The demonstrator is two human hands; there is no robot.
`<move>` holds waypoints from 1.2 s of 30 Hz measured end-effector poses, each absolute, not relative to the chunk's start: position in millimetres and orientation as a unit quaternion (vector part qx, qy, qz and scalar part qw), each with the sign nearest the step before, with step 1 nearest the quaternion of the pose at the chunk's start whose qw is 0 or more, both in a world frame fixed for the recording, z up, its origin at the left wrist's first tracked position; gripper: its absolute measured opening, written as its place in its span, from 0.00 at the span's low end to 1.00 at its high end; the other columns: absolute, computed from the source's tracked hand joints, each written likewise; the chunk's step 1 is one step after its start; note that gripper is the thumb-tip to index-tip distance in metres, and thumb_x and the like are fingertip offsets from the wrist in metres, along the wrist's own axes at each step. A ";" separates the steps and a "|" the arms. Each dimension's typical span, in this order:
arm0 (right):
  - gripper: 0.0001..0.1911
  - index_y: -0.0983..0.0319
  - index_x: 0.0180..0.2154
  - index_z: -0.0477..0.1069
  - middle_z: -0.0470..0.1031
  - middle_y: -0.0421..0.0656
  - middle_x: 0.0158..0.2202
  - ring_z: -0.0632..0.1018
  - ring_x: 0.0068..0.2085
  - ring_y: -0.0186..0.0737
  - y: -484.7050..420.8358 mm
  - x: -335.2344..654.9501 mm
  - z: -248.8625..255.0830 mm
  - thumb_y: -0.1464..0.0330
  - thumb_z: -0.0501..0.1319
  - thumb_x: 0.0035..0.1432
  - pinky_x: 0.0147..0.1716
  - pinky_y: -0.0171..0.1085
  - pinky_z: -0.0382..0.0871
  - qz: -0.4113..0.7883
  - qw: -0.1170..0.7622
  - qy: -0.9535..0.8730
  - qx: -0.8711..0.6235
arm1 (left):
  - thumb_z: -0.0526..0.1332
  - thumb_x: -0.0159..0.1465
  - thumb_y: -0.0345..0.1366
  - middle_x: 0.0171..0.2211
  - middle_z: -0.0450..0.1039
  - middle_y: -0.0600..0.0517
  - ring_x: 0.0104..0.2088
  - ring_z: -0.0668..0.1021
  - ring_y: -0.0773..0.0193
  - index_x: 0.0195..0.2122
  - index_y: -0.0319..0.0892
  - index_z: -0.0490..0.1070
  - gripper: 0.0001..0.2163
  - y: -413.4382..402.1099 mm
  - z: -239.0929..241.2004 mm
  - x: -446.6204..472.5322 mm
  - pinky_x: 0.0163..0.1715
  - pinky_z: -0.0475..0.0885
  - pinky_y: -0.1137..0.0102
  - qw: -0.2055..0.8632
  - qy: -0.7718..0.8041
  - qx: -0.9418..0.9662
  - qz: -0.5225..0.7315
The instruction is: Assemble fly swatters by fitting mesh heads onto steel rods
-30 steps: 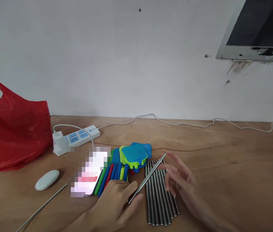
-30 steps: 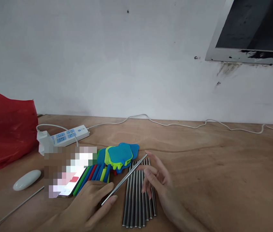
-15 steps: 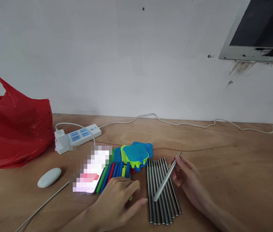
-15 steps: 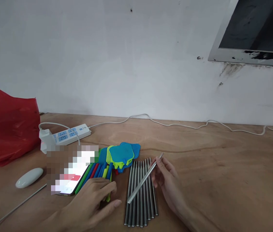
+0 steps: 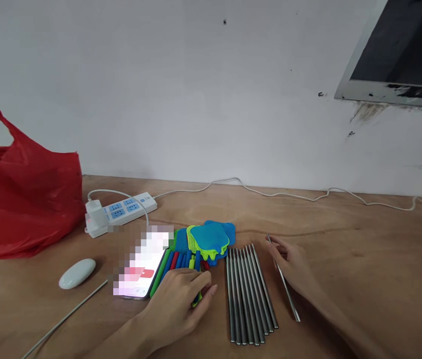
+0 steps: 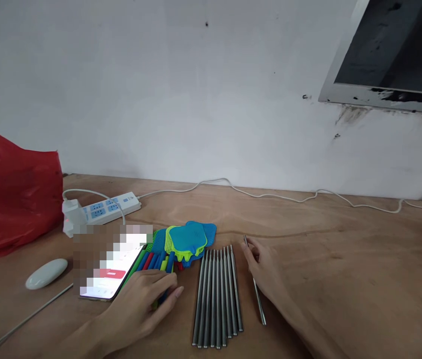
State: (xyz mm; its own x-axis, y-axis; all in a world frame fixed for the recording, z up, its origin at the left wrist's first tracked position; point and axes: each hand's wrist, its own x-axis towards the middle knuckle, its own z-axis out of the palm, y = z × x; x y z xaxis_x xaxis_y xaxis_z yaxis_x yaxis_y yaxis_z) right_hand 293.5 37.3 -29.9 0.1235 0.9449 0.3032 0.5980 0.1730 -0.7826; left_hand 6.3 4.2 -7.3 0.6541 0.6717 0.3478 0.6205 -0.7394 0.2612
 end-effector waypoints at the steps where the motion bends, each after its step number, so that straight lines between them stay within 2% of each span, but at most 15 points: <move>1: 0.22 0.63 0.40 0.79 0.78 0.45 0.24 0.75 0.24 0.45 37.6 294.7 -30.3 0.54 0.54 0.63 0.26 0.40 0.64 0.173 0.420 -0.643 -0.617 | 0.49 0.72 0.32 0.23 0.70 0.54 0.23 0.74 0.62 0.28 0.44 0.59 0.13 4.5 -7.4 6.3 0.24 0.58 0.70 0.058 0.355 0.907 0.218; 6: 0.22 0.63 0.39 0.80 0.70 0.40 0.16 0.70 0.19 0.41 37.2 297.5 -29.2 0.56 0.53 0.64 0.23 0.38 0.59 0.090 0.404 -0.653 -0.634 | 0.50 0.71 0.32 0.22 0.69 0.55 0.23 0.73 0.62 0.28 0.44 0.59 0.12 4.8 -8.2 6.5 0.24 0.58 0.70 0.061 0.353 0.905 0.229; 11: 0.19 0.60 0.34 0.79 0.72 0.40 0.18 0.71 0.20 0.40 32.8 294.6 -25.3 0.57 0.54 0.64 0.22 0.38 0.59 0.122 0.418 -0.664 -0.608 | 0.50 0.71 0.31 0.24 0.69 0.54 0.24 0.73 0.63 0.28 0.44 0.60 0.12 4.6 -7.5 6.3 0.24 0.60 0.70 0.072 0.350 0.899 0.253; 15: 0.12 0.58 0.34 0.77 0.73 0.39 0.22 0.69 0.21 0.38 26.7 288.3 -27.2 0.64 0.55 0.63 0.24 0.37 0.59 0.135 0.425 -0.694 -0.565 | 0.50 0.71 0.30 0.26 0.69 0.54 0.26 0.73 0.63 0.28 0.43 0.60 0.12 5.6 -7.2 6.6 0.25 0.61 0.70 0.073 0.348 0.896 0.265; 18: 0.08 0.58 0.33 0.72 0.70 0.37 0.23 0.69 0.24 0.37 20.1 282.4 -29.7 0.72 0.55 0.57 0.26 0.36 0.60 0.157 0.416 -0.727 -0.523 | 0.51 0.70 0.30 0.26 0.69 0.53 0.27 0.73 0.62 0.29 0.43 0.60 0.11 6.3 -6.5 7.5 0.27 0.62 0.70 0.073 0.347 0.896 0.267; 23: 0.13 0.58 0.30 0.67 0.65 0.37 0.25 0.67 0.25 0.35 11.1 276.1 -26.6 0.80 0.51 0.48 0.26 0.35 0.57 0.185 0.398 -0.770 -0.464 | 0.52 0.69 0.29 0.27 0.69 0.53 0.28 0.73 0.61 0.30 0.44 0.61 0.10 6.2 -2.3 8.2 0.28 0.63 0.69 0.089 0.350 0.888 0.285; 26: 0.12 0.57 0.24 0.61 0.61 0.36 0.23 0.63 0.24 0.36 9.2 274.8 -22.6 0.81 0.51 0.48 0.24 0.35 0.52 0.177 0.416 -0.780 -0.432 | 0.51 0.66 0.27 0.33 0.72 0.51 0.33 0.74 0.59 0.35 0.44 0.63 0.06 5.3 -0.4 5.8 0.31 0.66 0.68 0.107 0.355 0.874 0.314; 28: 0.12 0.57 0.22 0.58 0.60 0.36 0.22 0.62 0.23 0.35 8.8 274.5 -21.0 0.81 0.51 0.46 0.23 0.36 0.50 0.179 0.426 -0.784 -0.414 | 0.50 0.63 0.25 0.35 0.72 0.50 0.35 0.74 0.57 0.38 0.44 0.64 0.09 5.4 -0.4 3.1 0.34 0.67 0.66 0.112 0.355 0.869 0.327; 31: 0.12 0.57 0.20 0.56 0.59 0.36 0.20 0.62 0.22 0.35 8.6 274.4 -20.3 0.80 0.51 0.43 0.23 0.36 0.49 0.204 0.435 -0.779 -0.402 | 0.47 0.63 0.23 0.31 0.71 0.51 0.32 0.73 0.58 0.33 0.45 0.63 0.10 7.4 -2.4 -0.8 0.35 0.67 0.64 0.110 0.342 0.874 0.328; 36: 0.10 0.57 0.18 0.53 0.56 0.34 0.17 0.61 0.20 0.34 9.0 274.1 -22.5 0.77 0.50 0.41 0.22 0.35 0.50 0.258 0.501 -0.725 -0.396 | 0.44 0.66 0.23 0.24 0.68 0.53 0.26 0.70 0.61 0.27 0.45 0.58 0.13 12.9 -7.1 -4.8 0.31 0.64 0.66 0.102 0.326 0.884 0.320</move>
